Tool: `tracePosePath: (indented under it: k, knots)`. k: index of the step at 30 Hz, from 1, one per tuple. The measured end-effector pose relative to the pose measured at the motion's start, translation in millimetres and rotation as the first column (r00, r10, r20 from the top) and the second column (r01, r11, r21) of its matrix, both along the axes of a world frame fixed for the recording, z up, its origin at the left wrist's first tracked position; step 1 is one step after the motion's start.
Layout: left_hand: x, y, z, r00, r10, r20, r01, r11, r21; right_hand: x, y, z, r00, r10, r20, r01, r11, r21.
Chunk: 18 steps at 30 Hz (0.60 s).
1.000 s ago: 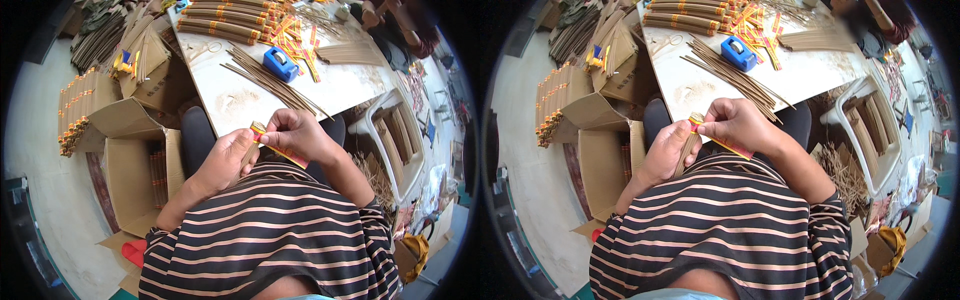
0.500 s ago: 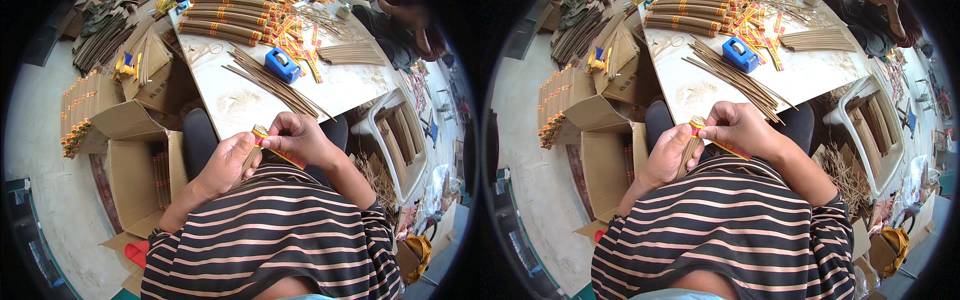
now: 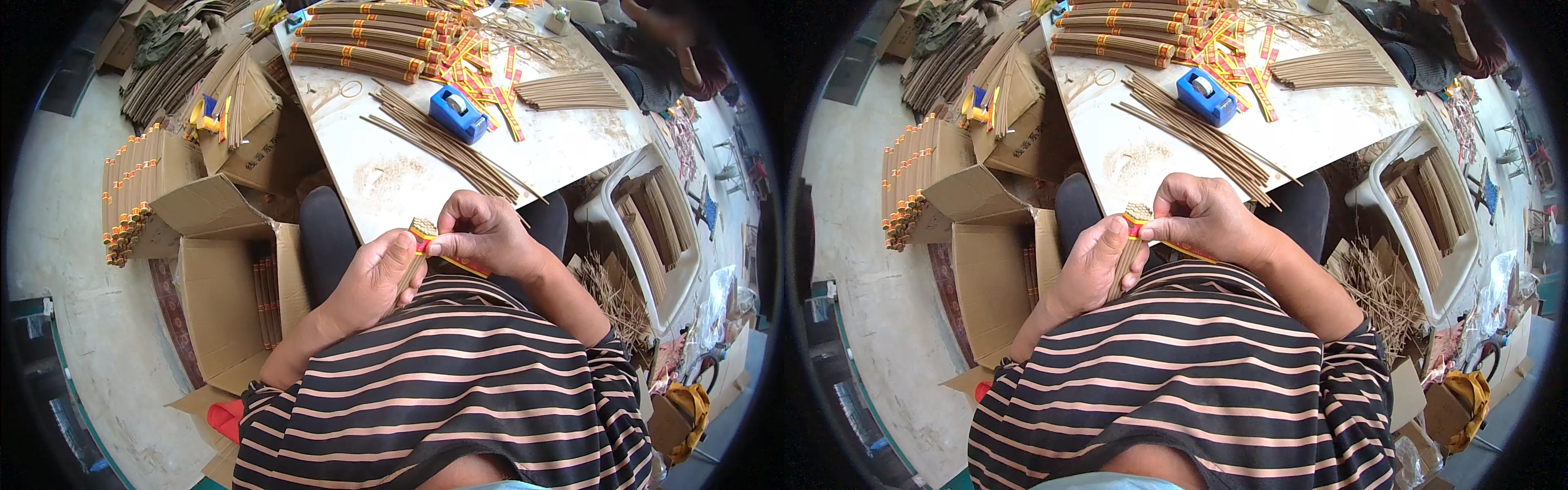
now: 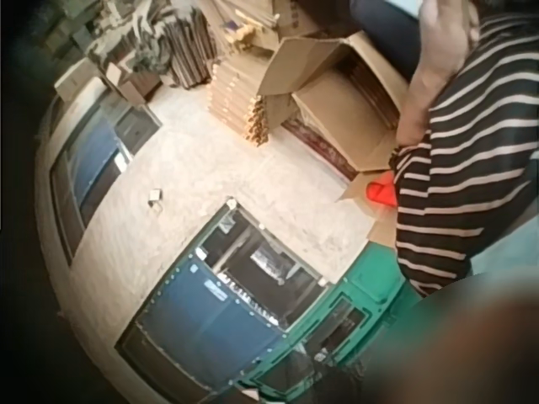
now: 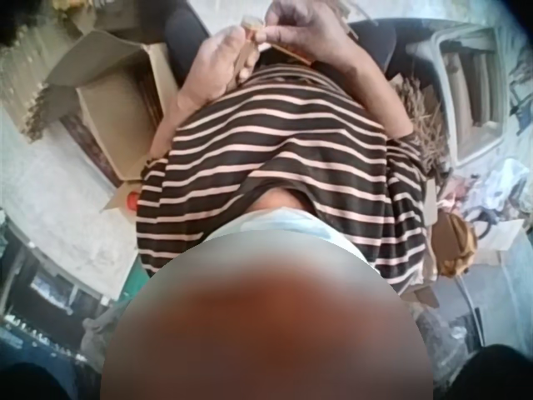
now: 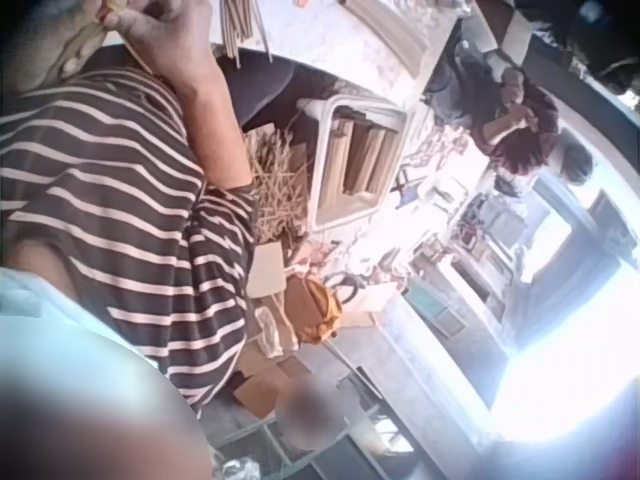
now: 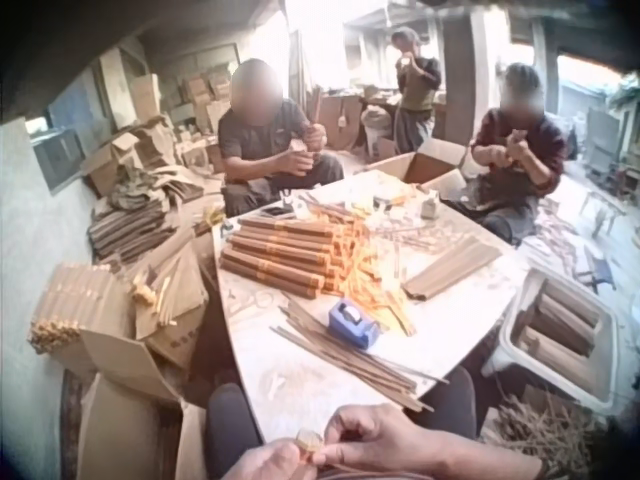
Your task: The person gathers thin wooden sticks, aligns them into bundles, and wraps each bundle with a colorful paper band. The person places the finished bundles into a cardboard box.
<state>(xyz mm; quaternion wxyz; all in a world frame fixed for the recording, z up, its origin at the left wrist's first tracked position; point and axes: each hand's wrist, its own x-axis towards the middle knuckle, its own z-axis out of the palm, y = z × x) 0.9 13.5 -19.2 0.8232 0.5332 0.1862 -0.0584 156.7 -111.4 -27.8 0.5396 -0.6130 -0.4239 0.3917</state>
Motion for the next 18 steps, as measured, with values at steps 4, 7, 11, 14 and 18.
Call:
tracePosePath:
  k: [4, 7, 11, 14, 18]
  knots:
    - [-0.8, -2.4, 3.2, 1.000, -0.020, 0.012, 0.019, 0.996, 0.092, 4.7, 2.8, -4.2, 0.973, -0.062, 0.221, 0.031, 0.989, 0.141]
    - [0.5, -5.1, 4.5, 0.999, 0.039, 0.007, -0.040, 0.989, 0.143, 3.7, 6.5, -2.0, 0.868, -0.223, 0.444, 0.086, 0.947, 0.309]
    - [-0.7, -8.6, 7.5, 0.995, 0.093, 0.028, -0.097, 0.961, 0.257, -10.0, -0.5, 13.0, 0.876, -0.191, 0.442, 0.151, 0.981, 0.126]
    - [0.1, -11.0, 9.1, 0.993, 0.111, 0.046, -0.120, 0.948, 0.296, -15.2, -2.3, 12.0, 0.869, -0.208, 0.450, 0.169, 0.978, 0.126]
    - [1.3, -13.3, 12.2, 0.989, 0.143, 0.032, -0.145, 0.935, 0.323, -24.2, -4.3, 8.0, 0.922, -0.207, 0.326, 0.194, 0.978, 0.075]
